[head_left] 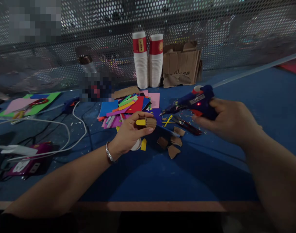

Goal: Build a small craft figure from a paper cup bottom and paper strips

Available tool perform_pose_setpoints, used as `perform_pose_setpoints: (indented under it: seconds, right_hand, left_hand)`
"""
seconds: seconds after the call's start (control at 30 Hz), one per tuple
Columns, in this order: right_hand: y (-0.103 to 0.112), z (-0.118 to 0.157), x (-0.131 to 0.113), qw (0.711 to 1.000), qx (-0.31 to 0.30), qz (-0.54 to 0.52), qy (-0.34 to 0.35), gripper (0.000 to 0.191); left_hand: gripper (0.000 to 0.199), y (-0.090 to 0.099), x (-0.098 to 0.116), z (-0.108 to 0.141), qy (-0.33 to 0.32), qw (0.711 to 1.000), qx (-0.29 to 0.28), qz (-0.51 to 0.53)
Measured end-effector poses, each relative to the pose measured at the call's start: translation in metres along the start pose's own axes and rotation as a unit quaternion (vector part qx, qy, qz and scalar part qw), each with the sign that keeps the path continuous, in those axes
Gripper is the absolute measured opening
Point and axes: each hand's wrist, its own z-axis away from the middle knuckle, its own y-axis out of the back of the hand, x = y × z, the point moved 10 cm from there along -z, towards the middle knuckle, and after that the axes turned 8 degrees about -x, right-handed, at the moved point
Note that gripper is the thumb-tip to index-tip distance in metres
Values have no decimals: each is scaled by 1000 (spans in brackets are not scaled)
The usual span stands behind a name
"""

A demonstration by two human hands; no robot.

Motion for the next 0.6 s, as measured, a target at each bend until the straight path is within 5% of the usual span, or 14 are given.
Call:
perform_pose_setpoints:
  seconds: [0.1,0.23,0.37,0.6]
  right_hand:
    - [4,-4,27,987,16,-135,-84,28]
    - [0,-6,68,895,70,-395,-193,21]
    - [2,-7,109,870,112,-398,-269,18]
    - [-13,-10,148,895,64,-315,-309,22]
  left_hand:
    - [49,2,0,0,4,1000,12,11]
    - [49,1,-3,0,20,999,14,38]
    - [48,0,-2,0,21,999,6,45]
    - [47,-1,-2,2,12,999,0,44]
